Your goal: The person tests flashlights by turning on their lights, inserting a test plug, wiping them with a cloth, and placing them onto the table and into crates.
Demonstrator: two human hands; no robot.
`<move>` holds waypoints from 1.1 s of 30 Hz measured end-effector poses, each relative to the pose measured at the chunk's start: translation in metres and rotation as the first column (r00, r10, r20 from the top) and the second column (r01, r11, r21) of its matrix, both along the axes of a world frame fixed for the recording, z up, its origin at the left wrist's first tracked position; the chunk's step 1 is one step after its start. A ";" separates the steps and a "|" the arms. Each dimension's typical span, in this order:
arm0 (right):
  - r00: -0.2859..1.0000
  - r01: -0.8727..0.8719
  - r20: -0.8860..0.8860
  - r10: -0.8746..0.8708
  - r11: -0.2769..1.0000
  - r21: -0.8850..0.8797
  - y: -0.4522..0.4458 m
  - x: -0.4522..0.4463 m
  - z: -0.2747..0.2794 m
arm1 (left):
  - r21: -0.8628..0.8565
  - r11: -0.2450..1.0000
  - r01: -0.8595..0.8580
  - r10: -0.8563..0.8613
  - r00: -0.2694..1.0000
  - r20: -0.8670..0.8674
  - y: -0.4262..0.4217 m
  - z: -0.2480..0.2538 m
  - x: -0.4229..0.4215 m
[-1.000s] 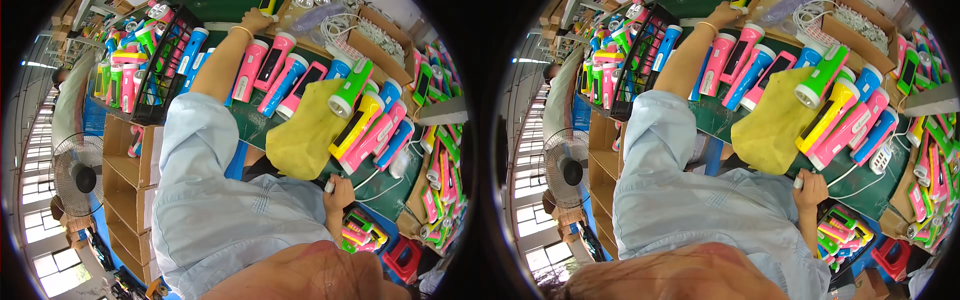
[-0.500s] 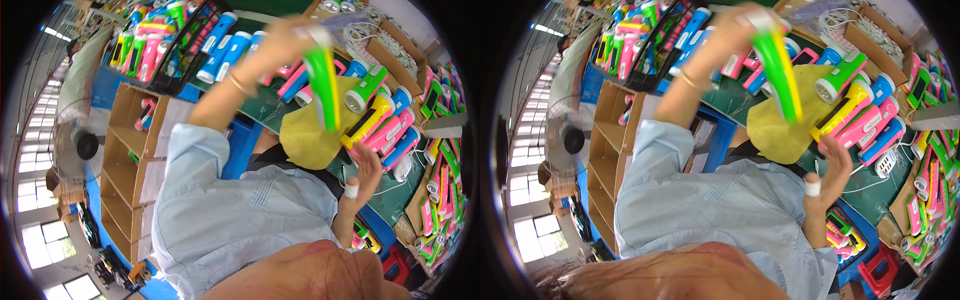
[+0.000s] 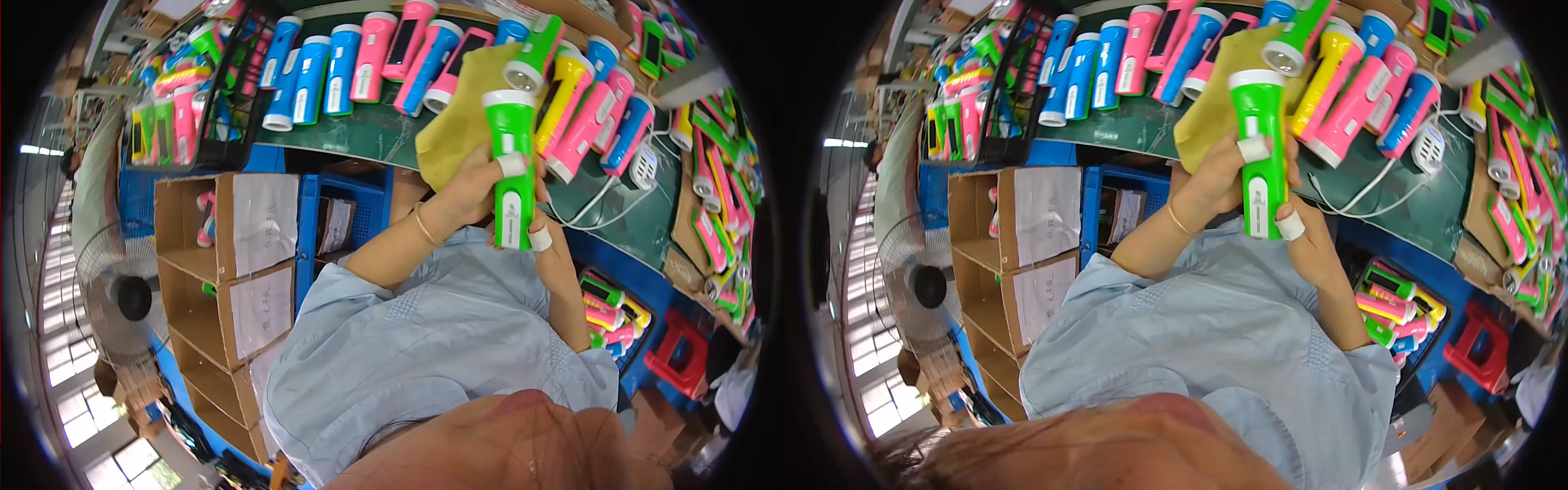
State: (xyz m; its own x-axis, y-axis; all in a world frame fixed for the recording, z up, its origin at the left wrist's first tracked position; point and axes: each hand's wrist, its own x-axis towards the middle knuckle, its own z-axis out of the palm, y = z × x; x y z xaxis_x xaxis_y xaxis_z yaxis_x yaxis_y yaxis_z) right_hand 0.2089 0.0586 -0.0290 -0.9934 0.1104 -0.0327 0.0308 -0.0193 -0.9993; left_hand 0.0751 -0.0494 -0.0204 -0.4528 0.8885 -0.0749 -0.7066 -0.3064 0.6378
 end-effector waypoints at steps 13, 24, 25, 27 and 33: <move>0.874 0.478 -0.405 -0.268 0.327 0.815 0.015 -0.010 -0.020 | -0.072 0.971 0.228 -0.198 0.935 0.294 0.032 0.021 -0.034; 0.906 0.424 -0.182 -0.382 0.808 0.409 0.026 0.010 0.009 | -0.255 0.962 -0.093 0.064 0.991 -0.121 0.038 0.019 -0.050; 0.904 0.427 -0.161 -0.396 0.842 0.330 0.028 0.010 0.013 | -0.244 0.960 -0.138 0.089 0.976 -0.200 0.037 0.023 -0.051; 0.913 0.405 -0.086 -0.398 0.870 0.281 0.035 0.011 0.019 | -0.211 0.959 -0.189 0.115 0.941 -0.320 0.031 0.045 -0.055; 0.919 0.385 -0.094 -0.384 0.923 -0.014 0.050 0.004 0.023 | -0.145 0.959 -0.244 0.083 0.730 -0.679 0.023 0.061 -0.073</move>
